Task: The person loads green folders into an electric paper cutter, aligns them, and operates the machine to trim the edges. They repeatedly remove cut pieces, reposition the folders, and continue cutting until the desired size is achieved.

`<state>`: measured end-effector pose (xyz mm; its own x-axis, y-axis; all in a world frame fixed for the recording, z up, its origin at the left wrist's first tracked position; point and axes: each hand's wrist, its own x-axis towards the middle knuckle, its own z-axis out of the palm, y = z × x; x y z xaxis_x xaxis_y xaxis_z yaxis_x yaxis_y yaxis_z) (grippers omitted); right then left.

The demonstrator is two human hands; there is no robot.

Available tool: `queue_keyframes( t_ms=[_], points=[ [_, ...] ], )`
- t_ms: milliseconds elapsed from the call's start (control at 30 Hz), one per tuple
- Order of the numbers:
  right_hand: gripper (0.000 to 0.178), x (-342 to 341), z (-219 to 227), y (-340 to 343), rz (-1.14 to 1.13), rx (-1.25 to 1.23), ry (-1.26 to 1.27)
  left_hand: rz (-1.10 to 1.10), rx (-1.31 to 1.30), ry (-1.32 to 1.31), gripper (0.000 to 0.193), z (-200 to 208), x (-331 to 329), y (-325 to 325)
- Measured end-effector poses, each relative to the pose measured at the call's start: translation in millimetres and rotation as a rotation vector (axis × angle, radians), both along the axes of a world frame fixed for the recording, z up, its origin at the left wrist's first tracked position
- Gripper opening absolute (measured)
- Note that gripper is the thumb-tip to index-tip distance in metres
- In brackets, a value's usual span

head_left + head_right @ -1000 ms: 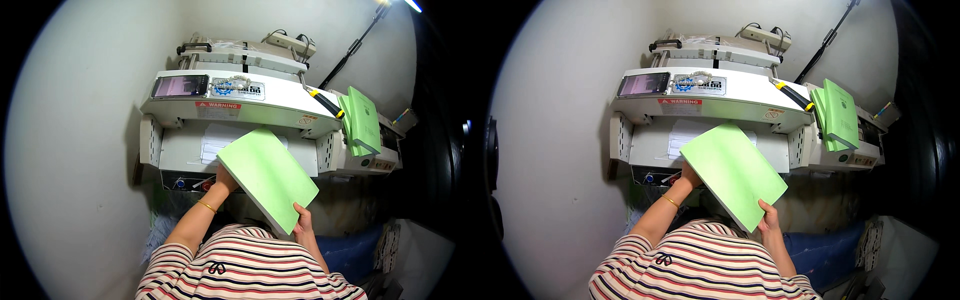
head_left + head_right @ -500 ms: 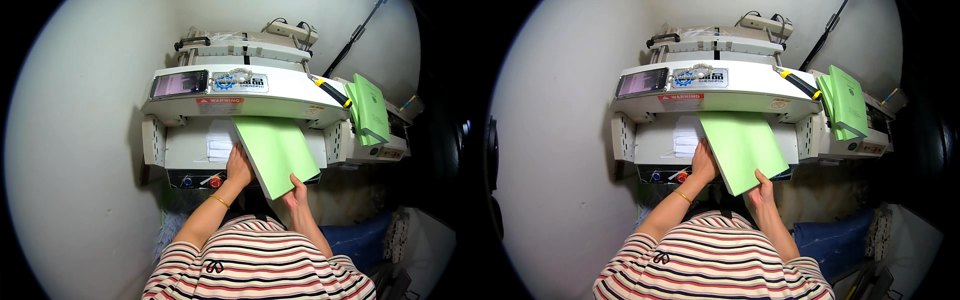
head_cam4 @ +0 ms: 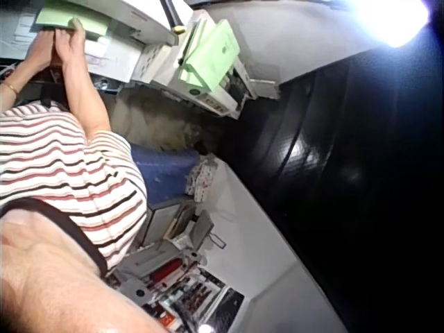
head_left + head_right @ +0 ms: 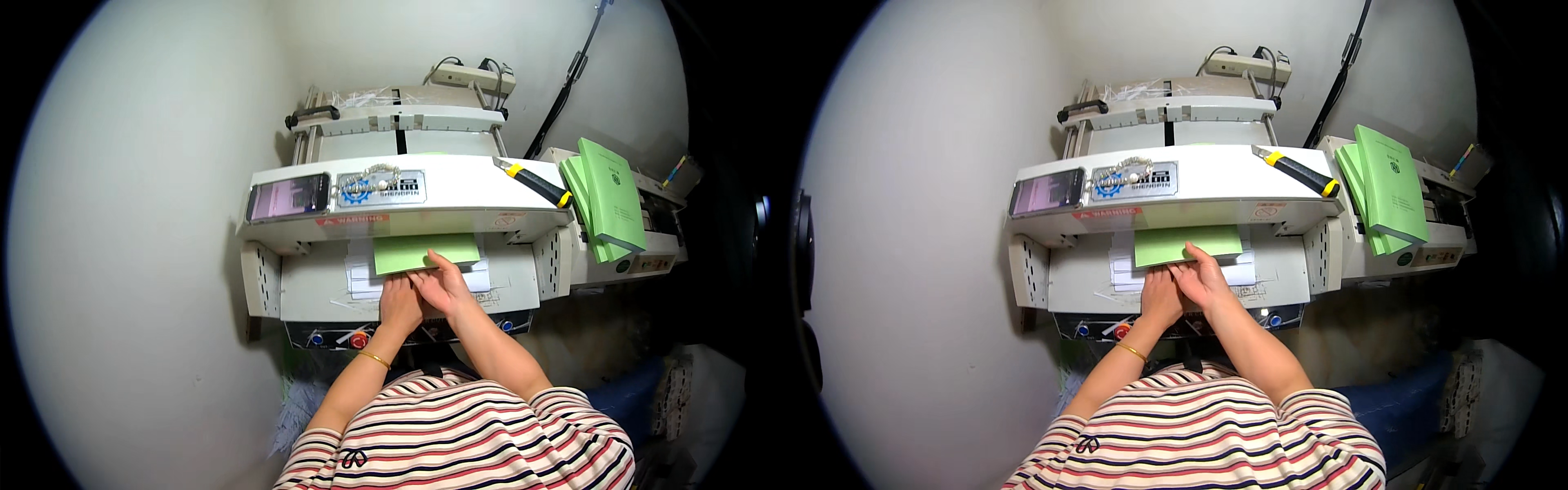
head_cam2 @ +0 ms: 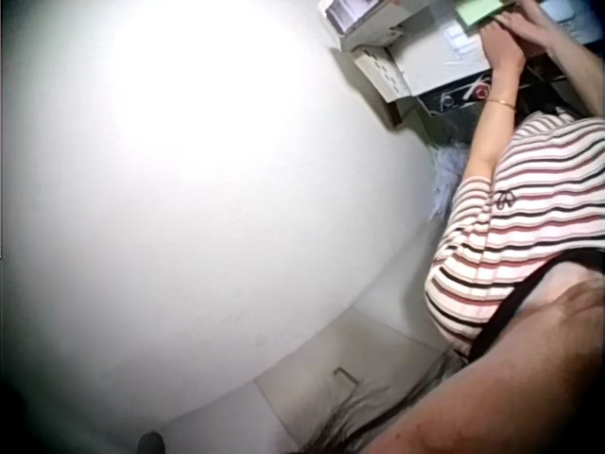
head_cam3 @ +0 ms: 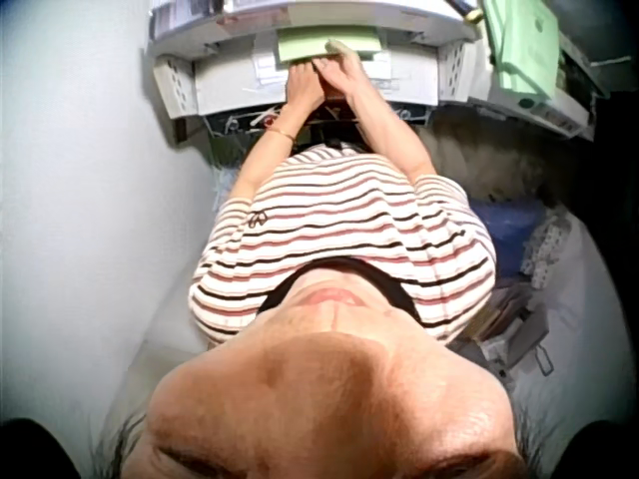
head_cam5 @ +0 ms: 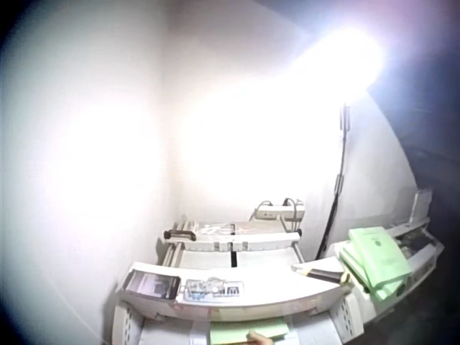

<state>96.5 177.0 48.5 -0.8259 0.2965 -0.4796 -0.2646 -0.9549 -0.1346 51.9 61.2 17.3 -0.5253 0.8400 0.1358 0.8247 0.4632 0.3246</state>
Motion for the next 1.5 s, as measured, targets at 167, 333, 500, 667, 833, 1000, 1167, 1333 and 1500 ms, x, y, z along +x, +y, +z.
queue_keyframes(
  t_ms=[167, 333, 500, 667, 833, 1000, 1167, 1333, 1500],
  points=[
    [0.027, 35.4, 10.0, 24.3, 0.218, 0.157, 0.007, -0.033, 0.082, 0.051, 0.056, -4.0, -5.9, 8.1],
    [0.03, 40.0, -16.3, 40.1, 0.047, 0.078, -0.151, 0.059, 0.187, 0.011, 0.063, 0.8, -0.1, 16.7],
    [0.032, 30.3, -24.2, 43.8, 0.037, 0.135, -0.198, 0.071, 0.166, 0.038, 0.067, -5.5, -5.8, 23.3],
    [0.028, 11.4, -33.4, 58.1, 0.013, 0.186, -0.147, 0.08, 0.135, 0.095, 0.066, -14.0, -25.0, 40.4],
    [0.03, -8.9, -39.6, 73.7, -0.033, 0.182, -0.103, 0.105, 0.024, -0.032, 0.075, -4.5, -45.8, 61.2],
    [0.031, -11.2, -36.2, 75.2, -0.064, 0.21, -0.06, 0.099, 0.043, 0.037, 0.08, -3.3, -54.1, 65.8],
    [0.032, -9.8, -43.4, 75.8, -0.053, 0.238, 0.035, 0.09, 0.043, -0.004, 0.083, -3.5, -57.6, 64.5],
    [0.033, -11.2, -58.3, 75.2, -0.044, 0.246, 0.05, 0.077, 0.068, 0.016, 0.08, -7.7, -65.2, 58.7],
    [0.035, -6.1, -53.7, 82.5, -0.034, 0.258, 0.047, 0.035, 0.081, 0.065, 0.078, 0.3, -66.3, 55.6]
  ],
)
